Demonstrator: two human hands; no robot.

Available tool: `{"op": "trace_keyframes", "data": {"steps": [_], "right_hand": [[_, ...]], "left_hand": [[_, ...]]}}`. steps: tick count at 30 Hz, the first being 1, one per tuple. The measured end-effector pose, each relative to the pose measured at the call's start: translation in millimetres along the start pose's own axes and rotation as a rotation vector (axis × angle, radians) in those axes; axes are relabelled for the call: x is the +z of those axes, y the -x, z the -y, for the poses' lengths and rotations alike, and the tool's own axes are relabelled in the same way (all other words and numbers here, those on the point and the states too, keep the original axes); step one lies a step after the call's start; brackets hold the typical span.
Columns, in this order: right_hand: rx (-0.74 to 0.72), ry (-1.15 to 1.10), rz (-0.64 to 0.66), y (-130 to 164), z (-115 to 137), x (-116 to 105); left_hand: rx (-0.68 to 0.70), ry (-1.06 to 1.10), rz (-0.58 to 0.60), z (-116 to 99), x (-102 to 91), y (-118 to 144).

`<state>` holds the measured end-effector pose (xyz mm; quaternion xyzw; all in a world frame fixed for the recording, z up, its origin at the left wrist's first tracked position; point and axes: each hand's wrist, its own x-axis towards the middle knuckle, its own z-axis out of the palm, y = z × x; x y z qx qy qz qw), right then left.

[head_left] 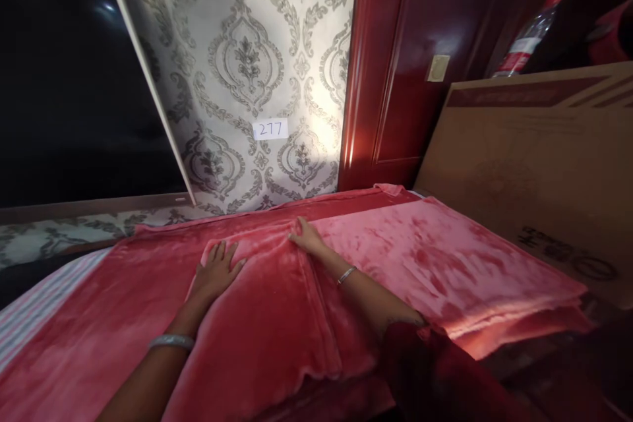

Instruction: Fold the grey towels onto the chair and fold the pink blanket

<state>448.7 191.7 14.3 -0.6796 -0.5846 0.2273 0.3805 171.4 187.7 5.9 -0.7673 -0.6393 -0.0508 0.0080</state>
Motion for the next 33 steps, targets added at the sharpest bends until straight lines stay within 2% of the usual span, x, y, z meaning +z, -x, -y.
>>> {"op": "trace_keyframes", "data": {"steps": [5,10,13,16,20,23,26,30,33], "right_hand": [[-0.122,-0.105,0.122,43.3,-13.7,-8.6],[-0.116,-0.199,0.131,91.0,-23.8,-16.3],[-0.107,-0.179,0.201,126.6,-29.0,-18.5],[-0.165,-0.171,0.242,153.9,-38.0,-21.8],[-0.228,-0.261,0.206,165.6,-56.9,-29.7],[-0.233,-0.308,0.24,166.7,-65.1,-35.7],[-0.244,-0.297,0.272,173.2,-61.2,-40.9],[-0.19,-0.206,0.32,193.8,-48.6,-48.5],[-0.264,-0.115,0.373,210.4,-46.3,-55.2]], "left_hand": [[0.015,0.017,0.0,-0.2,-0.1,-0.8],[0.007,0.002,0.015,-3.2,-3.3,2.8],[0.029,0.002,0.011,-4.0,-4.0,5.1],[0.039,0.014,0.018,-4.3,-4.0,6.3],[0.043,0.011,0.018,-4.3,-2.6,4.9],[0.03,0.002,0.021,-2.9,-0.4,2.1],[0.032,-0.005,0.028,-0.6,1.9,-0.9],[0.024,-0.004,0.038,0.7,3.1,-2.4],[0.009,0.015,0.073,-0.2,1.2,-1.9]]}}
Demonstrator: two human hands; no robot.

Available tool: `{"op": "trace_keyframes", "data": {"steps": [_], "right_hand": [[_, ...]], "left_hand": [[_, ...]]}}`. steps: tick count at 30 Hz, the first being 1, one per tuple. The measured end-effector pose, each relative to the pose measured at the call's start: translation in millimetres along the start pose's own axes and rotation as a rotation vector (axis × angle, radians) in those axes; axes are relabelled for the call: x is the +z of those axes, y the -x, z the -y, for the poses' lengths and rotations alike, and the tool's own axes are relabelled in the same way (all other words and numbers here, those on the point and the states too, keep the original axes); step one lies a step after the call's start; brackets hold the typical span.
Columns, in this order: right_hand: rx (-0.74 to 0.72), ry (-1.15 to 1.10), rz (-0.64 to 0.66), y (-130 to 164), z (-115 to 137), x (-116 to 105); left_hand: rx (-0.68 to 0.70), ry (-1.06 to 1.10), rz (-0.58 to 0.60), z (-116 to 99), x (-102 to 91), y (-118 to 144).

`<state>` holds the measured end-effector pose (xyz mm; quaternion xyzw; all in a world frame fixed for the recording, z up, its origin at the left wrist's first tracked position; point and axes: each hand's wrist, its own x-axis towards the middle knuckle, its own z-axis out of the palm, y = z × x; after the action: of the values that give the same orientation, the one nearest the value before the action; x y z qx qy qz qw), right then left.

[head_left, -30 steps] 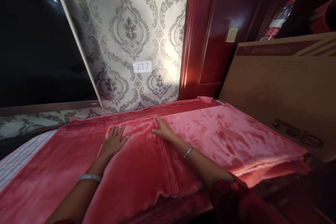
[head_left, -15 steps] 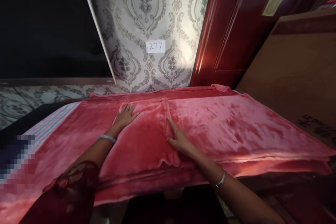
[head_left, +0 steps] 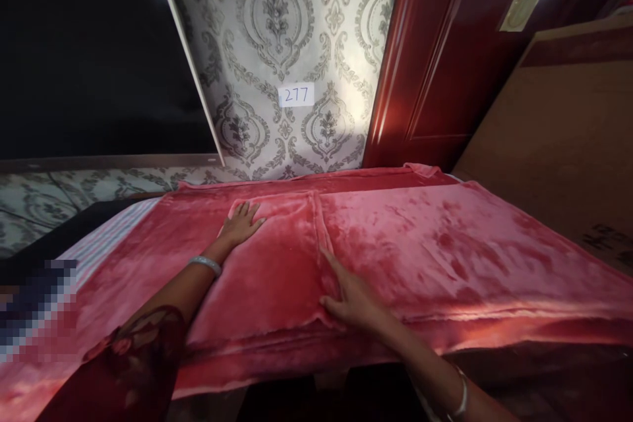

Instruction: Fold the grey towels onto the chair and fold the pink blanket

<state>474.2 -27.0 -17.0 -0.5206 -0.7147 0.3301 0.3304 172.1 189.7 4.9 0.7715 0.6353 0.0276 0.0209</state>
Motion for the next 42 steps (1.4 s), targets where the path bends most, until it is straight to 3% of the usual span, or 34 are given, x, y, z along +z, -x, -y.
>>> {"op": "trace_keyframes", "data": {"steps": [6,9,12,15,18,20,25,30,32,34,39,42], "right_hand": [[0.086,0.182,0.128,17.4,4.7,-16.0],[0.016,0.314,-0.006,15.8,22.1,-23.9],[-0.136,0.412,-0.115,9.9,43.3,-20.9],[-0.264,0.45,0.011,6.2,47.1,-8.2],[-0.349,0.492,0.169,8.8,23.4,8.7],[-0.409,0.543,0.178,12.0,-1.6,21.1],[-0.61,0.783,-0.099,12.8,-47.3,51.8],[-0.707,0.89,-0.361,6.2,-51.5,65.4],[-0.708,0.898,-0.41,5.4,-50.0,64.1],[-0.684,0.877,-0.341,7.2,-47.5,58.8],[-0.463,0.603,0.094,19.3,-28.2,33.1],[-0.328,0.469,0.214,24.8,-9.8,20.4]], "left_hand": [[-0.015,0.018,0.077,0.8,-18.5,-4.0],[-0.015,0.001,0.065,-10.1,-34.8,-12.0],[0.079,-0.011,0.019,-42.6,-46.0,-24.4],[0.263,0.008,0.064,-88.4,-44.9,-40.3],[0.356,0.022,0.123,-125.7,-32.0,-55.7],[0.35,0.022,0.12,-138.7,-19.4,-63.0],[0.304,0.021,0.037,-141.3,8.5,-69.3],[0.306,0.0,-0.001,-138.4,16.2,-72.7],[0.306,-0.008,-0.003,-138.5,15.9,-73.7],[0.308,-0.006,-0.001,-138.7,14.6,-73.5],[0.312,0.029,0.048,-141.1,8.4,-71.0],[0.318,0.066,0.095,-140.9,-1.6,-71.9]]}}
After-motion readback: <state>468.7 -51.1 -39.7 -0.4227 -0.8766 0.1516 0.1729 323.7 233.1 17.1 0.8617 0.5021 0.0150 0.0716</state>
